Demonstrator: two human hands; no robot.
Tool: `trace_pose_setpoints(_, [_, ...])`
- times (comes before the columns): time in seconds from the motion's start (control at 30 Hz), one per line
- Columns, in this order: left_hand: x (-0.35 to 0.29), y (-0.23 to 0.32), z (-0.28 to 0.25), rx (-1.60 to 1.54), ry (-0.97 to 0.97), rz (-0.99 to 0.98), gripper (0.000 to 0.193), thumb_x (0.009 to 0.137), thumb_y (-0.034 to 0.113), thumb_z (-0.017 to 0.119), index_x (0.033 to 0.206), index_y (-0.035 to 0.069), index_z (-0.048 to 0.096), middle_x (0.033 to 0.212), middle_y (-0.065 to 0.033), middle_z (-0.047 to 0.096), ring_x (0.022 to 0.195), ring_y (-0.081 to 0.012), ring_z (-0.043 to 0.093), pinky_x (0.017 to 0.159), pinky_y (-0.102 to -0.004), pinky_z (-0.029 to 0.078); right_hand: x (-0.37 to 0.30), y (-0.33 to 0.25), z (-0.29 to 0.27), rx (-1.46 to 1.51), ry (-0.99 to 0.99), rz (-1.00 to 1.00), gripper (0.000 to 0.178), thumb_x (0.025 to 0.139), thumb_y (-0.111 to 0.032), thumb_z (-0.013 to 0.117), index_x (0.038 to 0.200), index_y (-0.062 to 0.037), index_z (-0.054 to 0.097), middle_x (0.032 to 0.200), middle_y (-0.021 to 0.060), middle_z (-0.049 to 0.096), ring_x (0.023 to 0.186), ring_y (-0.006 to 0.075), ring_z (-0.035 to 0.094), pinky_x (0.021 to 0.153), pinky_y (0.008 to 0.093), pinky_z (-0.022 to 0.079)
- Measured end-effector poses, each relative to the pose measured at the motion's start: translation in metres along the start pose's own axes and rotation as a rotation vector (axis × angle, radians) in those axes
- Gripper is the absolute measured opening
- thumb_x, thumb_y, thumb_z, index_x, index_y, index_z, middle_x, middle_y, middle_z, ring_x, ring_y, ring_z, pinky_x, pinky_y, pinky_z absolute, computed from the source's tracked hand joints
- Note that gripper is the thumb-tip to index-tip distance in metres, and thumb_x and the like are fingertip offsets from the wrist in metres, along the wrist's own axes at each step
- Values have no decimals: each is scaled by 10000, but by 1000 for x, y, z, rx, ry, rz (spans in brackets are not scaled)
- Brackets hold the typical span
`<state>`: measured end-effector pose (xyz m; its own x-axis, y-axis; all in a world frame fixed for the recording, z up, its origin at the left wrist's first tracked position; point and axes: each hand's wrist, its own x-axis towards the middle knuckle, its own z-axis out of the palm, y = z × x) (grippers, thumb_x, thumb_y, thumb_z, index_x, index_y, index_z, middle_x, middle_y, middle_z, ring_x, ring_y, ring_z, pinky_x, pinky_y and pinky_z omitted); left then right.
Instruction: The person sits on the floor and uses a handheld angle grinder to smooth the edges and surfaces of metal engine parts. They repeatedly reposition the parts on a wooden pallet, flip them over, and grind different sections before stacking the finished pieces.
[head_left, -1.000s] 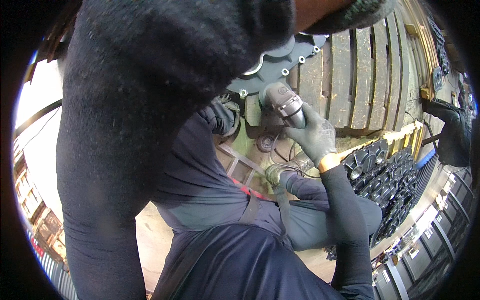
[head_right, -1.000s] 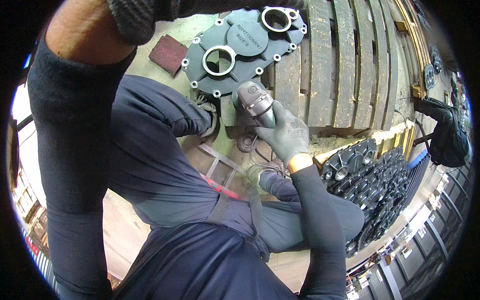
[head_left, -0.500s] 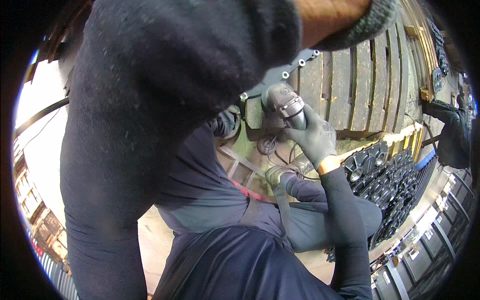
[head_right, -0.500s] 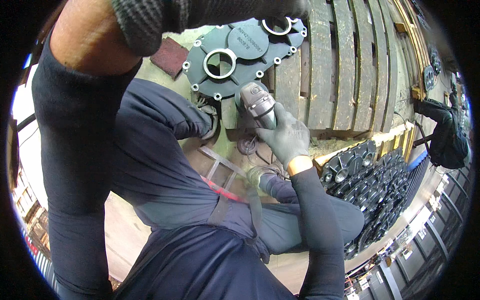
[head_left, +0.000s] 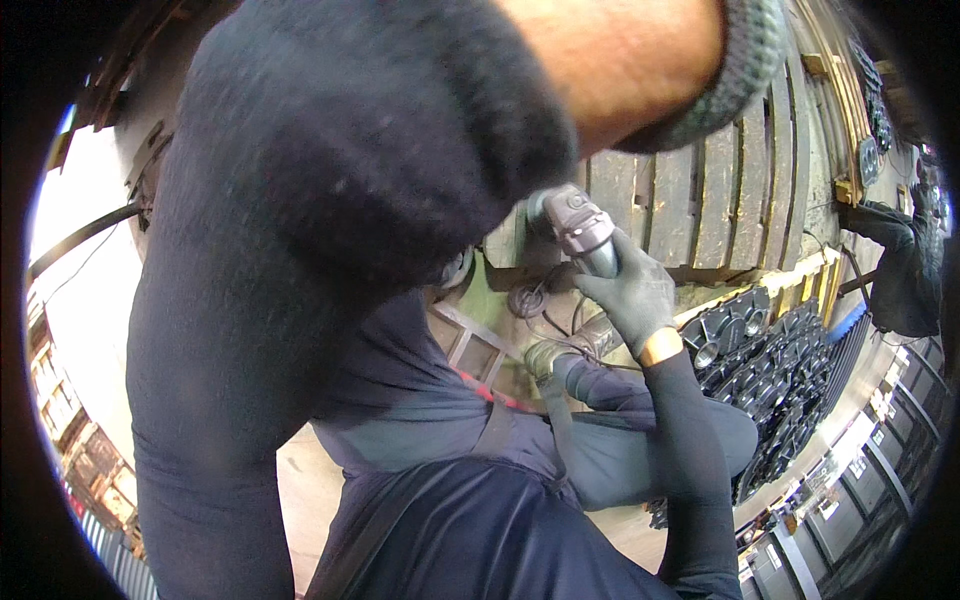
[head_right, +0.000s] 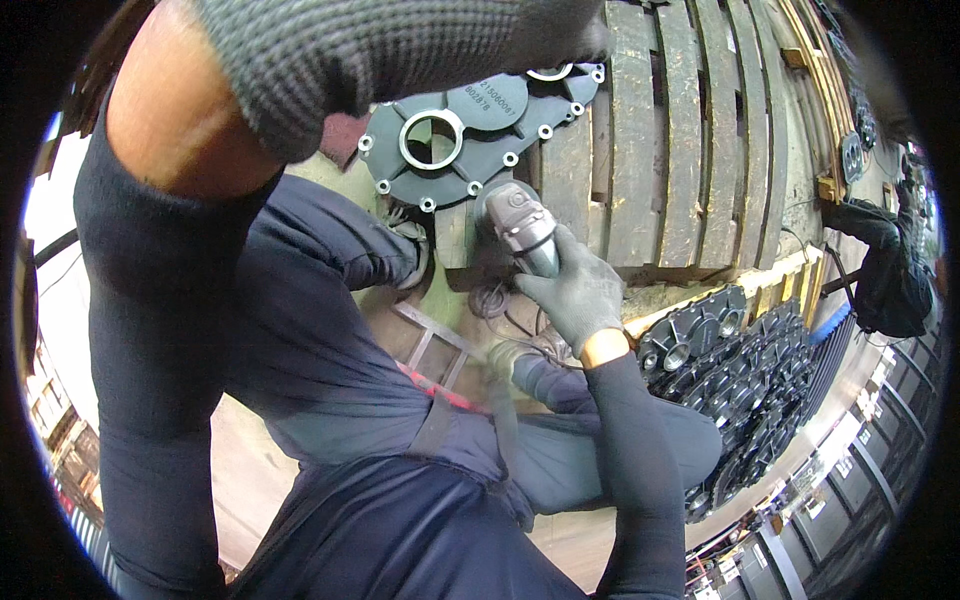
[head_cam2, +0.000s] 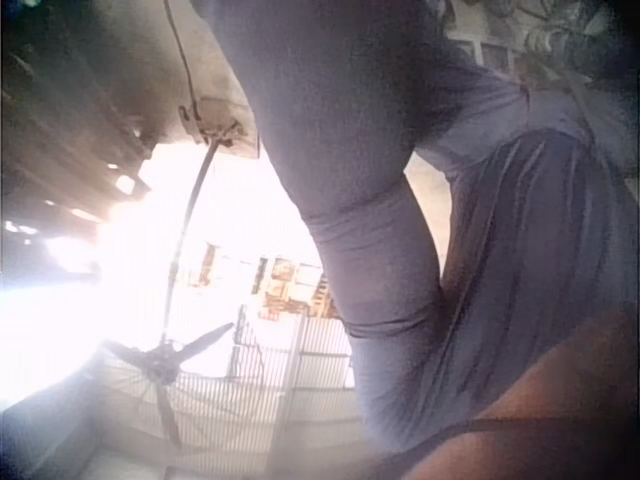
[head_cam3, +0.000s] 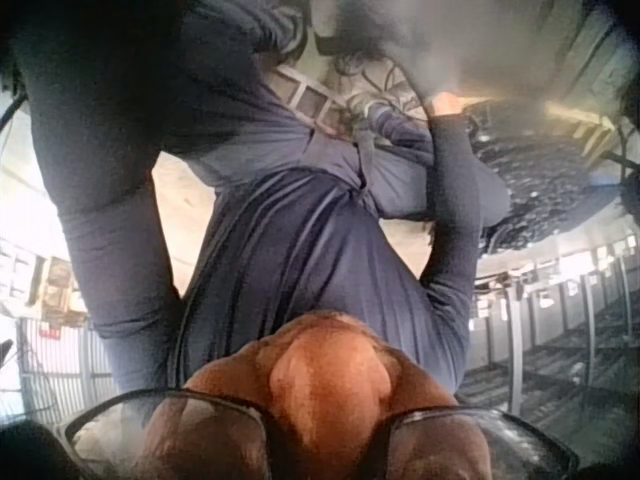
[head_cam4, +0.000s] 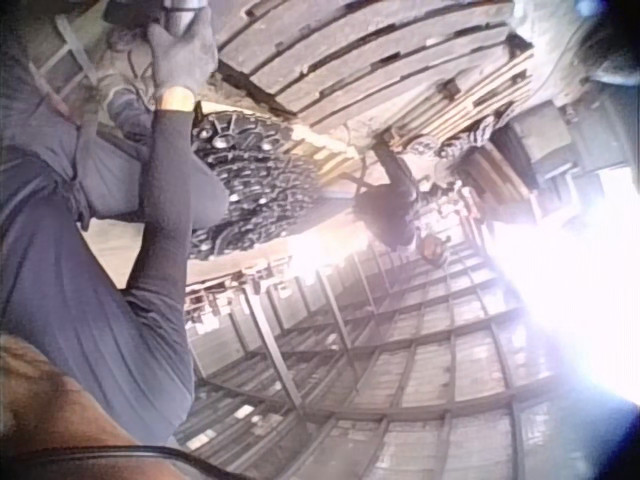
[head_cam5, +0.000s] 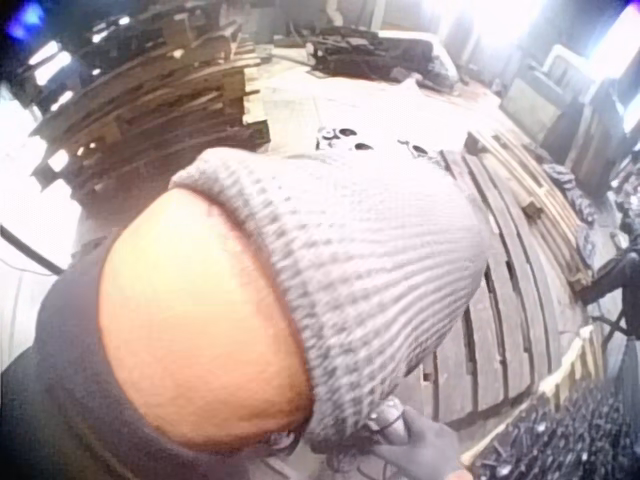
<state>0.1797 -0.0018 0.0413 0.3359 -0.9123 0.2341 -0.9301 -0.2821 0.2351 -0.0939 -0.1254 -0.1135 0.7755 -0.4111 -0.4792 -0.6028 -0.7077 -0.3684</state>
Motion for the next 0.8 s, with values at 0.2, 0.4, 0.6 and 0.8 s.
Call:
trace_pose_setpoints(0.2, [5, 3, 3, -11, 7, -4, 280, 1018, 173, 649, 1205, 7, 775, 1053, -203, 802, 962, -350, 794, 912, -446, 640, 13, 19, -33, 4, 51, 17, 648, 800, -374, 919, 1366, -128, 722, 1132, 228, 810, 1071, 447, 781, 923, 538, 607])
trace_pose_setpoints(0.4, [6, 3, 4, -15, 8, -3, 284, 1022, 183, 651, 1212, 11, 775, 1058, -200, 803, 966, -347, 794, 915, -446, 639, 37, 22, -41, -58, 13, -4, 662, 797, -389, 913, 1375, -130, 719, 1120, 223, 814, 1065, 439, 783, 913, 537, 609])
trace_pose_setpoints(0.6, [14, 5, 10, -21, 24, -2, 289, 1026, 193, 654, 1219, 15, 774, 1062, -198, 804, 971, -345, 795, 918, -446, 639, 53, 18, -34, -131, 2, -50, 661, 799, -410, 902, 1376, -140, 724, 1120, 221, 813, 1053, 433, 785, 910, 536, 617])
trace_pose_setpoints(0.8, [18, 5, 11, -21, 34, -7, 293, 1031, 203, 656, 1226, 19, 774, 1067, -196, 804, 975, -342, 795, 922, -446, 638, 57, 10, -35, -183, -25, -44, 651, 812, -412, 897, 1379, -143, 725, 1122, 223, 812, 1047, 425, 787, 901, 537, 615])
